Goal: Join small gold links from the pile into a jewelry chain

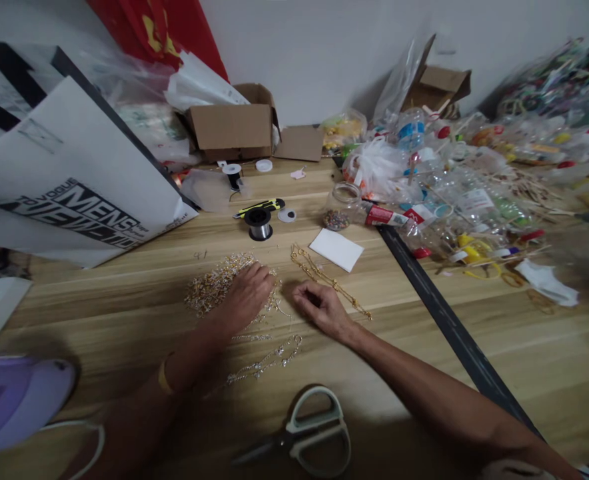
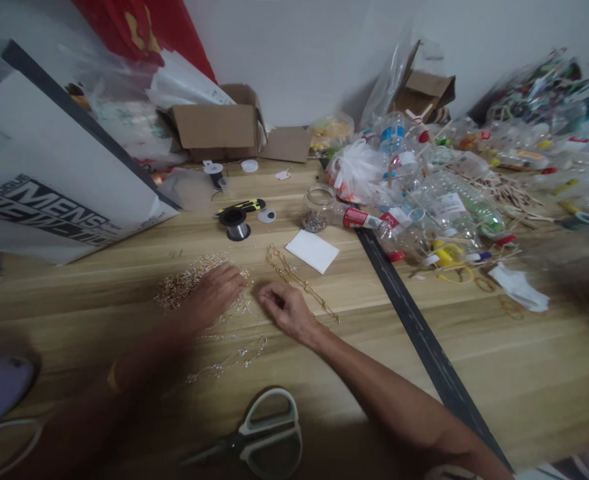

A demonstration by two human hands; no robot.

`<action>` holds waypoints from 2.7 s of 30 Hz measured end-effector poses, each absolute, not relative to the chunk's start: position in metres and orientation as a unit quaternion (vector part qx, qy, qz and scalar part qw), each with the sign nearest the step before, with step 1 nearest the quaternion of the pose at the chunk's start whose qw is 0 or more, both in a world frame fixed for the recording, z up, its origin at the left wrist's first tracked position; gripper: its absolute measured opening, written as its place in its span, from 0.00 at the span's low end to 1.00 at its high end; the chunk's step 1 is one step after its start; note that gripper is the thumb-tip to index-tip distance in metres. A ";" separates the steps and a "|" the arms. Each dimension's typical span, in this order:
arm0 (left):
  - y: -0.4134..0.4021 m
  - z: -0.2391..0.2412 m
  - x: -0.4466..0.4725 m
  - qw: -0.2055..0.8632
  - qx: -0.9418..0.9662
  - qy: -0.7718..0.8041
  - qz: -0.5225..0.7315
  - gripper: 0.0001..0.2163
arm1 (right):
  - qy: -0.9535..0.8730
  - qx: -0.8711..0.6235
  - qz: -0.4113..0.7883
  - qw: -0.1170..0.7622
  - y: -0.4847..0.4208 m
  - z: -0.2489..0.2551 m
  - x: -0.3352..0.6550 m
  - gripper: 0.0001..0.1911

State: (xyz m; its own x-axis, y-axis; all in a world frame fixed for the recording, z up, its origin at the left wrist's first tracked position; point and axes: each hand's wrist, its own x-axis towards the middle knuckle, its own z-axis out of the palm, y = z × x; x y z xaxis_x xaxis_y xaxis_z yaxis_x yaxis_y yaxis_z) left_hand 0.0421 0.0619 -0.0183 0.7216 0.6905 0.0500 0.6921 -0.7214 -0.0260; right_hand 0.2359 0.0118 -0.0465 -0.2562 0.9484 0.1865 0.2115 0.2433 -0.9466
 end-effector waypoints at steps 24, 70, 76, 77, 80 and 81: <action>0.066 -0.002 0.045 -0.051 -0.913 -0.400 -0.061 0.11 | -0.664 -0.436 0.429 0.431 0.013 -0.047 0.236 0.08; 0.084 -0.013 0.042 -0.250 -0.822 -0.469 -0.205 0.12 | -0.640 -0.439 0.459 0.434 0.013 -0.048 0.237 0.08; 0.082 -0.015 0.043 -0.346 -0.768 -0.489 -0.227 0.12 | -0.643 -0.443 0.454 0.429 0.013 -0.048 0.237 0.09; 0.082 -0.015 0.043 -0.350 -0.766 -0.489 -0.226 0.12 | -0.643 -0.443 0.455 0.428 0.013 -0.048 0.237 0.09; 0.081 -0.015 0.045 -0.358 -0.765 -0.486 -0.224 0.13 | -0.638 -0.439 0.460 0.433 0.013 -0.048 0.237 0.08; 0.081 -0.015 0.045 -0.362 -0.763 -0.486 -0.222 0.13 | -0.635 -0.437 0.463 0.436 0.013 -0.048 0.237 0.08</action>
